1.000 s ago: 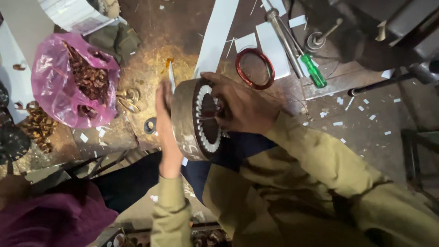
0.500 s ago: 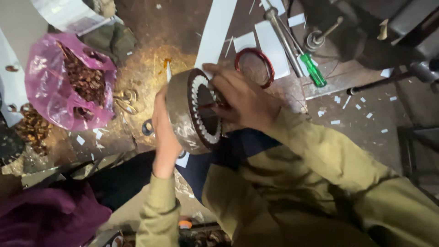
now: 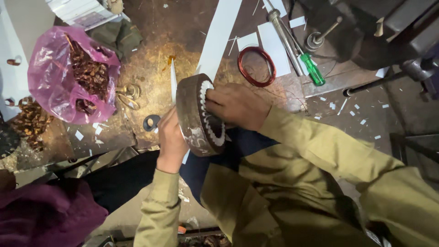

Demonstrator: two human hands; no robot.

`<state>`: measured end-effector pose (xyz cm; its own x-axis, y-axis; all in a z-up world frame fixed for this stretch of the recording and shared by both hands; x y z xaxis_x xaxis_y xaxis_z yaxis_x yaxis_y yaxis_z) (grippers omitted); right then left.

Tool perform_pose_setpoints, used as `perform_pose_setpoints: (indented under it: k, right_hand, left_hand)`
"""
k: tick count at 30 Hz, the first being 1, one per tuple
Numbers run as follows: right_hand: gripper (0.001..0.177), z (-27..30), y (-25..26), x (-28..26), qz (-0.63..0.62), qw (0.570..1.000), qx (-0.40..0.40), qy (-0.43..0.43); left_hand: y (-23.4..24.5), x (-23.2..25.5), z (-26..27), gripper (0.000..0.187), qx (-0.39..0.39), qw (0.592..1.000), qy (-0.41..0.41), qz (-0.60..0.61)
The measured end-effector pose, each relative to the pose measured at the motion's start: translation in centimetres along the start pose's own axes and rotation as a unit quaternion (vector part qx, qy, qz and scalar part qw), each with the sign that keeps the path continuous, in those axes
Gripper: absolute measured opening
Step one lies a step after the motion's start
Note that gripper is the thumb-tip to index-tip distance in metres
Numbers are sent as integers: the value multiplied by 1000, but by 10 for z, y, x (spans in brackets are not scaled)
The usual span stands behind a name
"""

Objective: The person winds copper wire around a motor stator, inserting white insulating strips into the slots and tapping them in with a wooden mallet. They then use a metal hammer to further secure the insulation.

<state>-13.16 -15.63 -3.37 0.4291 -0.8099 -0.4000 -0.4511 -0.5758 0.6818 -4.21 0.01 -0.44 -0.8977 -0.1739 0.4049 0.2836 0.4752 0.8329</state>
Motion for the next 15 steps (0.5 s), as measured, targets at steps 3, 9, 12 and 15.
perform_pose_setpoints:
  k: [3, 9, 12, 15]
  right_hand:
    - [24, -3, 6, -4, -34, 999, 1, 1]
    - [9, -11, 5, -5, -97, 981, 5, -166]
    - [10, -7, -4, -10, -47, 986, -37, -153]
    - [15, 1, 6, -21, -23, 998, 44, 32]
  left_hand:
    - [0, -2, 0, 24, -33, 999, 37, 23]
    - [1, 5, -7, 25, 3, 998, 37, 43]
    - [0, 9, -5, 25, 9, 1000, 22, 16]
    - [-2, 6, -2, 17, -8, 998, 49, 31]
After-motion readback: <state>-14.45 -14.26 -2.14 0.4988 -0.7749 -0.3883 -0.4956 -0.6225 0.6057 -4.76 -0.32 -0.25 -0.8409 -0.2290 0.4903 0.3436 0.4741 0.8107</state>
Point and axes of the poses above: each hand's wrist, its own z-axis away from the middle knuckle, its own y-axis out of the back of the hand, x = y × z, the point moved 5 cm from there along -z, towards the middle knuckle, and after that the axes turned 1 degree about -x, right-handed, at the moved point
